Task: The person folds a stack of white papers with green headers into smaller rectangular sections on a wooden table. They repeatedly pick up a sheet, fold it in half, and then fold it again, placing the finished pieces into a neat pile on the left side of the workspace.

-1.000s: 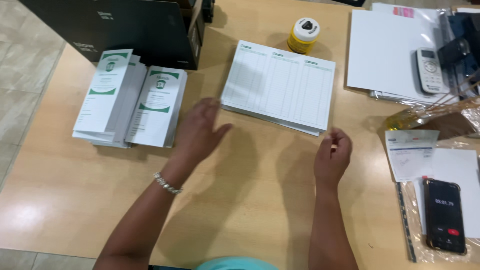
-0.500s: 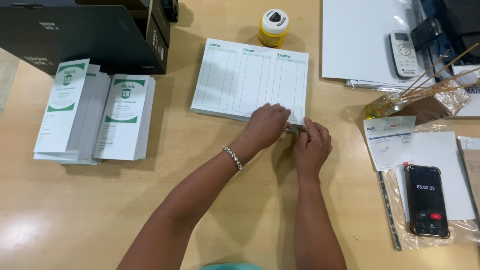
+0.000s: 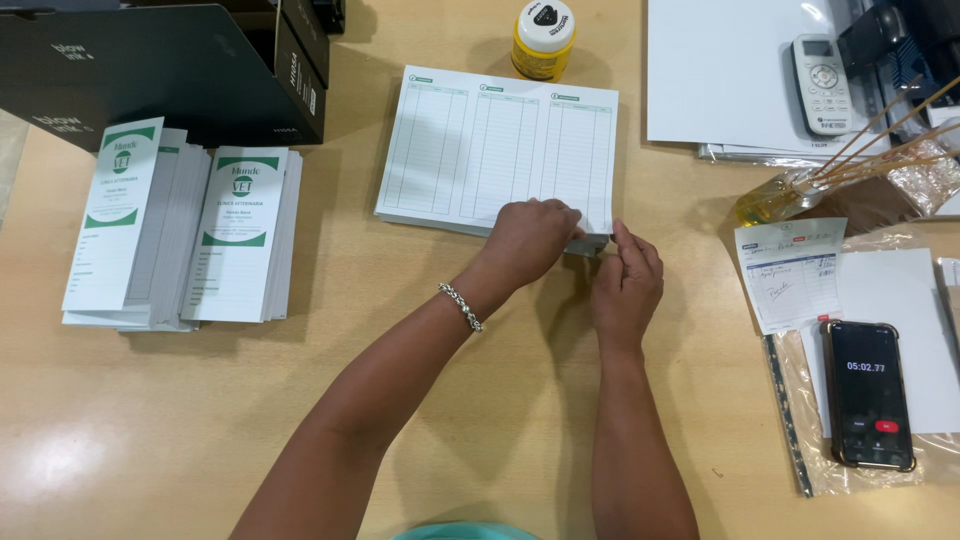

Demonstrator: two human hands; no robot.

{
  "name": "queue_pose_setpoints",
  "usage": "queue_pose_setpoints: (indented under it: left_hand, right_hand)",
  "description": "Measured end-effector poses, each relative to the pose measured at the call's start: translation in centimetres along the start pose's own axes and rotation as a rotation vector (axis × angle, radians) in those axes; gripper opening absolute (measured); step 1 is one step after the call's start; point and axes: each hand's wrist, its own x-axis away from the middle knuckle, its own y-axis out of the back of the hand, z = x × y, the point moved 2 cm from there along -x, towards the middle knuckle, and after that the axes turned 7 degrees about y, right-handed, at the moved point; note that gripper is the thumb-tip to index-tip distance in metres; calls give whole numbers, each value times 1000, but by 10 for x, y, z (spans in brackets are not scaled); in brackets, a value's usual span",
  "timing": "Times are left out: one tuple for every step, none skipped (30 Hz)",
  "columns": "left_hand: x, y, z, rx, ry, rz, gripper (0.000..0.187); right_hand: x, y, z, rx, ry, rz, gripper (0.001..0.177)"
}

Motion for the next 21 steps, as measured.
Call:
queue_pose_setpoints:
  left_hand:
    - [2, 4, -2, -1, -1, 0, 19]
    - [3, 8, -3, 15, 21, -13, 20]
    - [6, 12, -4, 30, 44, -25, 22]
    - [4, 9, 0, 29, 44, -24, 22]
    - [2, 6, 6, 224, 155, -29, 26]
    - [0, 4, 12, 419, 266, -34, 32]
    - [0, 5, 14, 418, 266, -36, 32]
    - [1, 7, 18, 530, 339, -98, 33]
    - [2, 9, 22, 642, 413, -162, 33]
    - [7, 13, 23, 641, 413, -165, 33]
    - [12, 18, 26, 769, 414, -258, 31]
    - [18, 25, 30, 897, 411, -351, 30]
    - [25, 28, 34, 895, 410, -358, 30]
    - [32, 32, 38, 935, 403, -383, 32]
    - [39, 36, 42, 974, 394, -409, 35]
    - [48, 37, 46, 972, 391, -418, 35]
    - [57, 38, 52, 985, 405, -418, 34]
    - [66, 39, 58, 997, 419, -419, 33]
    - [77, 46, 61, 993, 417, -428, 33]
    - [88, 53, 65, 1021, 419, -427, 34]
    - [98, 60, 68, 1051, 419, -426, 35]
  right_hand:
    - [-1, 1, 5, 0, -1, -1, 53]
    - [-1, 2, 10, -50, -9, -19, 54]
    - [-2, 2, 15, -101, -18, -36, 55]
    - [-1, 3, 16, -101, -19, -36, 55]
    - [-1, 3, 17, -132, -35, -44, 54]
    - [-2, 4, 18, -162, -51, -52, 54]
    - [-2, 3, 16, -163, -50, -53, 54]
    - [-2, 3, 14, -174, -43, -61, 53]
    - [-2, 3, 12, -187, -34, -68, 53]
    - [-1, 4, 13, -189, -31, -68, 53]
    - [0, 5, 15, -210, -32, -83, 50]
    - [0, 6, 17, -231, -34, -97, 47]
    - [0, 6, 19, -234, -27, -97, 47]
    - [1, 8, 22, -250, -9, -107, 47]
    - [1, 9, 24, -265, 10, -118, 49]
    - [1, 10, 21, -268, 19, -119, 49]
    - [2, 10, 20, -286, 23, -122, 58]
    - [2, 9, 18, -304, 27, -126, 71]
    - [3, 13, 20, -310, 35, -125, 71]
    - [4, 16, 22, -329, 69, -125, 86]
    - [4, 21, 24, -347, 105, -127, 101]
